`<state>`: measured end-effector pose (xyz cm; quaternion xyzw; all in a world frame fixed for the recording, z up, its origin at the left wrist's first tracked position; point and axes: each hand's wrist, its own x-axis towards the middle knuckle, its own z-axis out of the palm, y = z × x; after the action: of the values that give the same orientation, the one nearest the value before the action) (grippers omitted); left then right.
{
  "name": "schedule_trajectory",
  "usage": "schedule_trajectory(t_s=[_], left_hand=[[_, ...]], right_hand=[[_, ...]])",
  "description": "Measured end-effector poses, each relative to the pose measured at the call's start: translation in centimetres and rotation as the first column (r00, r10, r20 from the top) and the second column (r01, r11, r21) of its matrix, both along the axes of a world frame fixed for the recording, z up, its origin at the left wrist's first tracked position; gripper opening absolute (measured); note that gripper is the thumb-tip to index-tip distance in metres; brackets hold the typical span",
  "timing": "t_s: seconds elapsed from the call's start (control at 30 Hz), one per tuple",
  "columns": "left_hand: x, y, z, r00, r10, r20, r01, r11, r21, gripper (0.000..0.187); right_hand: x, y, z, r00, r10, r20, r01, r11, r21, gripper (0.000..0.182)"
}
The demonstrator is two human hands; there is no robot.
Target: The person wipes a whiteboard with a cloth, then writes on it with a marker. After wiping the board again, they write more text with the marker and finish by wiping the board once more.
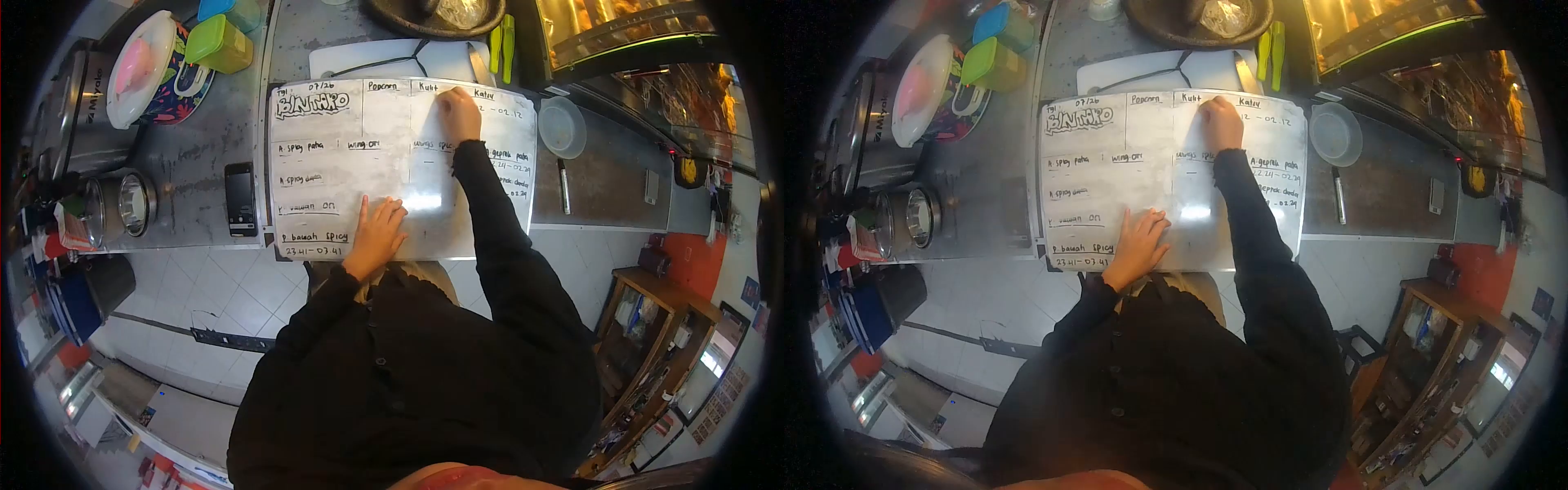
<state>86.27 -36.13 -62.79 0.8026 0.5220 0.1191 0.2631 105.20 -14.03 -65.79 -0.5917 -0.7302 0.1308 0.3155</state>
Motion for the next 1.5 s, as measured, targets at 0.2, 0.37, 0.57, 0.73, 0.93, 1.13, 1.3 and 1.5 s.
schedule_trajectory(t_s=[0.2,0.37,0.57,0.73,0.93,1.13,1.3,1.5], left_hand=[[-0.2,-0.1,-0.1,1.0,0.005,0.03,-0.004,1.0,-0.014,0.044],[-0.1,0.0,0.0,0.999,0.014,0.038,-0.014,1.0,-0.005,0.043],[0.0,0.2,0.5,0.999,0.007,0.043,-0.008,1.0,0.024,0.043],[-0.3,0.3,0.0,0.999,-0.031,0.026,0.031,0.999,-0.013,0.043],[-0.2,0.2,0.0,1.0,-0.005,0.031,0.004,0.999,0.041,0.043],[-0.2,0.4,0.1,0.999,-0.024,0.029,0.024,1.0,-0.011,0.043],[-0.1,0.3,0.1,1.0,-0.012,0.025,0.012,1.0,0.0,0.042],[-0.1,0.2,0.1,1.0,-0.022,0.018,0.021,1.0,0.016,0.042]], right_hand=[[4.7,-2.6,0.4,0.925,0.079,-0.372,-0.185,0.948,-0.259,0.02],[13.2,-1.5,-0.6,0.875,-0.446,-0.19,0.425,0.894,-0.14,0.021],[10.1,-0.9,-2.6,0.894,-0.434,0.113,0.431,0.901,0.054,0.012],[10.1,-2.1,-1.4,0.972,-0.216,0.089,0.217,0.976,-0.002,0.009],[14.1,0.1,-0.5,0.845,-0.488,0.218,0.51,0.858,-0.054,0.014],[7.6,-1.9,-0.8,0.975,-0.22,0.044,0.221,0.975,-0.015,0.007],[9.4,-0.7,0.1,0.901,-0.425,0.08,0.429,0.902,-0.044,0.007],[4.4,-2.5,0.2,0.966,-0.24,0.094,0.239,0.971,0.023,0.005]])
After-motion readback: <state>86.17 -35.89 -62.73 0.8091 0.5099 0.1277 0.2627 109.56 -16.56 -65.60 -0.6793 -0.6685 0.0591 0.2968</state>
